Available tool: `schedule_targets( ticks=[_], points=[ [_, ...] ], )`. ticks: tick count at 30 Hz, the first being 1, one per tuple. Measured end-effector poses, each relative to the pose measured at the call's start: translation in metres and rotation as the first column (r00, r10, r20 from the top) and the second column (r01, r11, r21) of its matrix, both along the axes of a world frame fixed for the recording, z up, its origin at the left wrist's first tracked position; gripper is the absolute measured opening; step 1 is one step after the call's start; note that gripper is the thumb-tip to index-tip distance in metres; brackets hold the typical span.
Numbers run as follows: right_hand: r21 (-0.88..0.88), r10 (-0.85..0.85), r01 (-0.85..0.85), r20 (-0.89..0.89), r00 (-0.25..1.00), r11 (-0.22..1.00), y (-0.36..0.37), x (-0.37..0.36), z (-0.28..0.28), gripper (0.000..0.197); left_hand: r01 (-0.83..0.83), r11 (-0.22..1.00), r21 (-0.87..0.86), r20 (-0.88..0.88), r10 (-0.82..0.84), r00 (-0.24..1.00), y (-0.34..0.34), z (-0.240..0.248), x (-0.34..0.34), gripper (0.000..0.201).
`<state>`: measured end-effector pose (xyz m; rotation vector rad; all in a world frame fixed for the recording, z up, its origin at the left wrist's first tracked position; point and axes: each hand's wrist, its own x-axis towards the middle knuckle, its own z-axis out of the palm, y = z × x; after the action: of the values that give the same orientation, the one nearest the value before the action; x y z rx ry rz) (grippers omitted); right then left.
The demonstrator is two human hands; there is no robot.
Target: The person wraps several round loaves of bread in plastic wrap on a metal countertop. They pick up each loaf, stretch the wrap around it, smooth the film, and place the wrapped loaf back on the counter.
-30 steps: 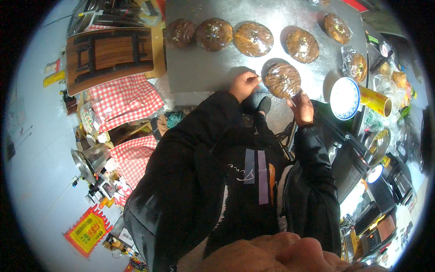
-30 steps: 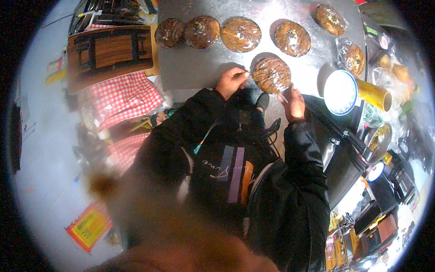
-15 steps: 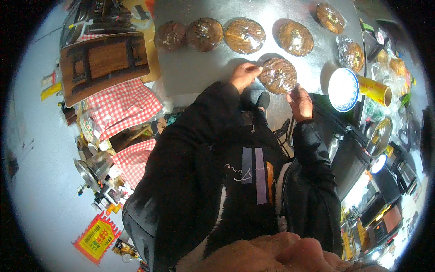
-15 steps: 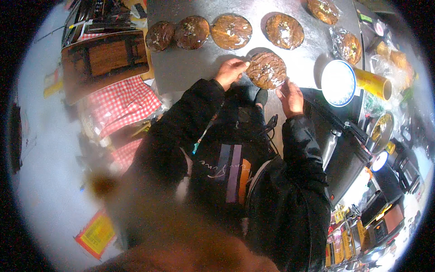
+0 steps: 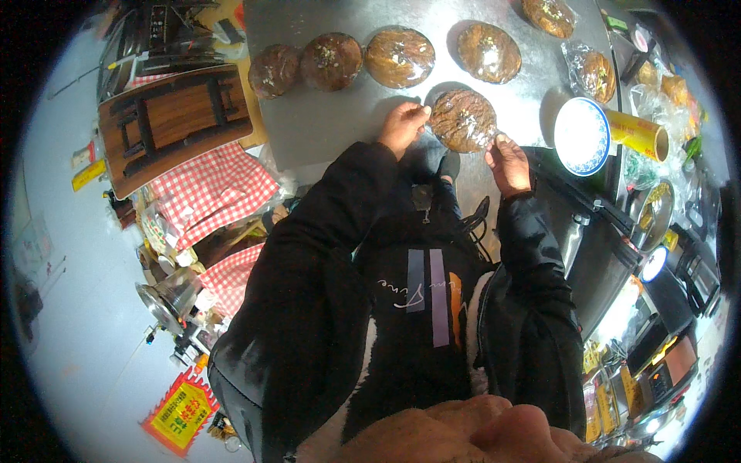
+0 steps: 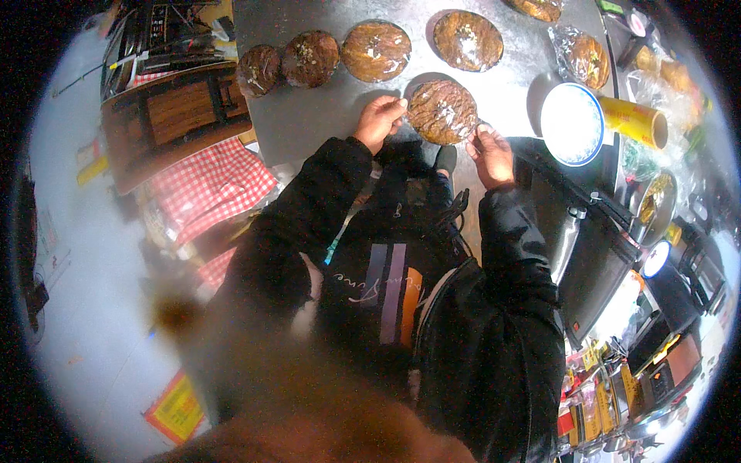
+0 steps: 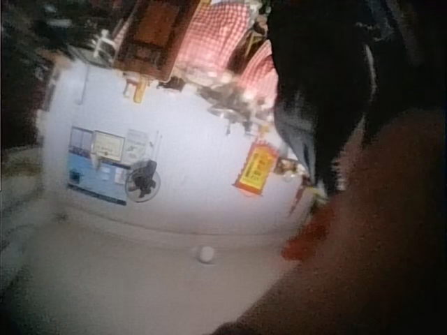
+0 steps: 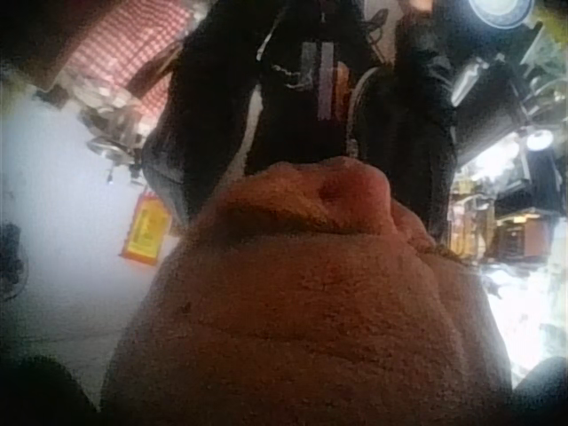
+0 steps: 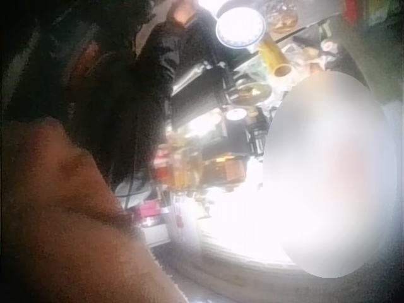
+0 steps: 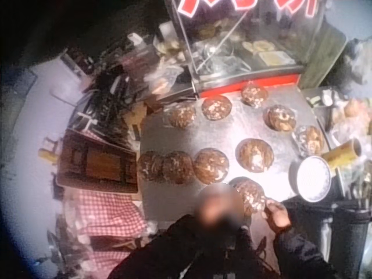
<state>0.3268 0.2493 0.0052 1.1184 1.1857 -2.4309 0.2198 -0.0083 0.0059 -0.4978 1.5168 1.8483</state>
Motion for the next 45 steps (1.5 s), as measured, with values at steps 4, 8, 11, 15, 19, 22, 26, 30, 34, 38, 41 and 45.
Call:
schedule_targets(
  ticks=[4,8,11,15,19,22,26,30,34,38,41,45],
  points=[
    [0.003,0.005,-0.005,0.003,1.0,1.0,0.004,0.002,-0.003,0.017,0.008,1.0,-0.017,-0.012,-0.008,1.0,0.0,-0.004,0.0,0.019],
    [0.0,-0.004,0.004,0.028,1.0,1.0,0.002,0.0,-0.002,0.022,0.031,0.996,-0.081,0.001,-0.031,1.0,0.003,-0.004,0.001,0.019],
    [0.01,0.018,-0.018,0.049,0.999,1.0,-0.002,-0.003,0.0,0.027,0.003,0.995,-0.103,0.04,0.001,0.999,0.008,-0.002,0.003,0.019],
    [0.025,0.013,-0.014,0.028,1.0,1.0,-0.006,-0.005,0.002,0.029,-0.021,0.996,-0.086,0.054,0.026,0.998,0.011,-0.001,0.003,0.02],
    [0.089,0.055,-0.054,-0.007,0.998,0.995,-0.007,-0.008,0.002,0.03,0.015,0.991,-0.135,0.036,-0.01,0.999,0.012,-0.002,0.002,0.022],
    [0.136,0.082,-0.08,-0.007,0.997,0.987,-0.007,-0.009,0.002,0.028,0.079,0.982,-0.174,0.013,-0.078,0.997,0.012,-0.004,-0.001,0.023],
    [0.217,0.095,-0.099,0.029,0.995,0.971,-0.008,-0.01,0.002,0.023,0.15,0.958,-0.246,0.026,-0.148,0.989,0.012,-0.006,-0.004,0.023],
    [0.246,0.044,-0.047,0.017,0.999,0.968,-0.008,-0.013,0.001,0.018,0.178,0.956,-0.234,0.048,-0.172,0.984,0.011,-0.007,-0.004,0.023],
    [0.273,0.009,-0.015,0.023,1.0,0.962,-0.007,-0.015,0.003,0.017,0.185,0.958,-0.22,0.054,-0.178,0.983,0.009,-0.005,0.001,0.022],
    [0.281,-0.013,0.004,0.029,0.999,0.96,-0.003,-0.015,0.007,0.014,0.15,0.968,-0.203,0.052,-0.142,0.988,0.008,-0.003,0.004,0.022],
    [0.25,0.036,-0.034,-0.004,0.999,0.968,0.0,-0.015,0.009,0.013,0.135,0.975,-0.176,0.049,-0.128,0.991,0.008,-0.003,0.004,0.022],
    [0.212,-0.003,0.003,-0.003,1.0,0.977,-0.002,-0.016,0.008,0.011,0.141,0.974,-0.177,0.048,-0.135,0.99,0.007,-0.003,0.005,0.022]
  ],
)
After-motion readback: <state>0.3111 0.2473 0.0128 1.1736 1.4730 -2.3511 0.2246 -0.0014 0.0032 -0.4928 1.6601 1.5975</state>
